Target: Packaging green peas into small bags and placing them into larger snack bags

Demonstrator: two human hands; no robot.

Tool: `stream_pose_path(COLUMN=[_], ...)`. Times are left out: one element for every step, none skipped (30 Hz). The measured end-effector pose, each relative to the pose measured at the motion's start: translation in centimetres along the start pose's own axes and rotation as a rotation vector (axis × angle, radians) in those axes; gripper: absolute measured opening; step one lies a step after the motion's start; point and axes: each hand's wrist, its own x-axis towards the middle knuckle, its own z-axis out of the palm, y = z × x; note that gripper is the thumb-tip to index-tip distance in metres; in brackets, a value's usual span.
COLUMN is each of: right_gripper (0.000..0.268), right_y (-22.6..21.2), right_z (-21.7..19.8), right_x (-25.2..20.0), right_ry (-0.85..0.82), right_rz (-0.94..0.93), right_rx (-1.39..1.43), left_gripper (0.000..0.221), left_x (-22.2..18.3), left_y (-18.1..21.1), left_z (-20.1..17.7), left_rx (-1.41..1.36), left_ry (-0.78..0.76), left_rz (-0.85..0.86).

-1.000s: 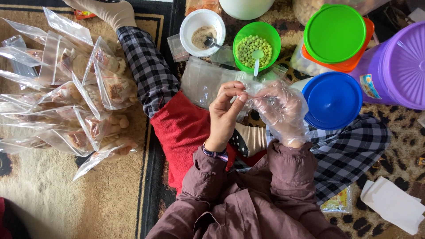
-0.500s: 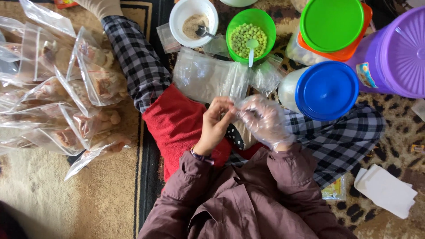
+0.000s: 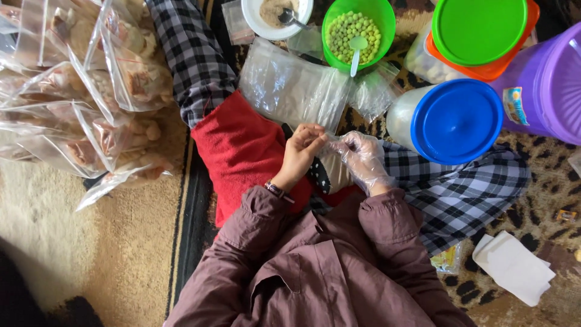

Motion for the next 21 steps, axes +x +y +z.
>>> stream_pose_path(right_gripper=[0.018, 0.014, 0.009, 0.009, 0.014, 0.020, 0.020, 0.019, 0.019, 0.019, 0.018, 0.019, 0.019, 0.018, 0.016, 0.016, 0.015, 0.015, 0.015, 0.016, 0.016], right_y=[0.1, 0.2, 0.2, 0.8, 1.3, 1.9, 0.7, -0.6, -1.7, -0.1, 1.4, 3.0, 1.2, -0.6, -2.5, -0.3, 2.0, 4.1, 3.9, 3.6, 3.3], right_z=[-0.4, -0.9, -1.1, -1.1, -1.0, -1.0, -1.2, -1.4, -1.7, -1.4, -1.1, -0.8, -1.5, -2.2, -2.8, -2.0, -1.2, -0.4, -0.2, 0.0, 0.2], right_x=[0.1, 0.1, 0.2, -0.1, -0.3, -0.5, -0.3, -0.1, 0.1, 0.1, 0.1, 0.1, 0.2, 0.4, 0.8, 0.7, 0.5, 0.2, 0.2, 0.2, 0.5], right_ry=[0.000, 0.021, 0.041, 0.039, 0.089, 0.139, 0.139, 0.176, 0.218, 0.223, 0.226, 0.228, 0.238, 0.211, 0.184, 0.193, 0.204, 0.215, 0.217, 0.202, 0.181], right_rz=[0.004, 0.057, 0.109, 0.111, 0.225, 0.340, 0.341, 0.350, 0.360, 0.362, 0.395, 0.425, 0.431, 0.410, 0.385, 0.387, 0.327, 0.267, 0.267, 0.255, 0.239], right_rx=[0.000, -0.062, -0.121, -0.119, -0.075, -0.032, -0.031, -0.034, -0.037, -0.038, 0.113, 0.265, 0.267, 0.216, 0.165, 0.166, 0.193, 0.219, 0.217, 0.172, 0.127], left_gripper=[0.012, 0.021, 0.033, 0.033, 0.048, 0.065, 0.065, 0.074, 0.084, 0.084, 0.076, 0.067, 0.067, 0.067, 0.066, 0.066, 0.061, 0.056, 0.056, 0.054, 0.052], left_x=[1.1, 2.3, 3.4, 4.4, 5.6, 6.7, 7.3, 7.8, 8.5, 8.8, 9.3, 9.8, 9.4, 9.1, 8.9, 8.8, 8.6, 8.4, 8.3, 8.2, 8.2], left_y=[-0.4, -0.8, -1.2, -0.7, -0.2, 0.2, 0.3, 0.4, 0.5, -0.4, -1.2, -2.0, -1.5, -1.1, -0.6, -1.0, -1.5, -2.0, -2.4, -2.7, -2.9], left_z=[-0.2, -0.3, -0.7, -0.4, -0.2, 0.1, 0.3, 0.6, 1.0, 0.9, 0.7, 0.6, 0.5, 0.4, 0.2, -0.1, -0.3, -0.7, -0.7, -0.9, -1.1], left_rx=[-0.001, 0.205, 0.414, 0.416, 0.609, 0.801, 0.802, 1.009, 1.213, 1.212, 1.324, 1.435, 1.436, 1.452, 1.468, 1.469, 1.528, 1.585, 1.584, 1.586, 1.588], left_ry=[0.000, -0.038, -0.075, -0.074, -0.075, -0.077, -0.078, -0.128, -0.183, -0.189, -0.250, -0.312, -0.325, -0.358, -0.387, -0.395, -0.402, -0.407, -0.410, -0.393, -0.369], left_rz=[-0.004, 0.152, 0.309, 0.305, 0.338, 0.370, 0.369, 0.298, 0.225, 0.228, 0.163, 0.098, 0.100, 0.088, 0.078, 0.084, 0.110, 0.137, 0.139, 0.146, 0.151])
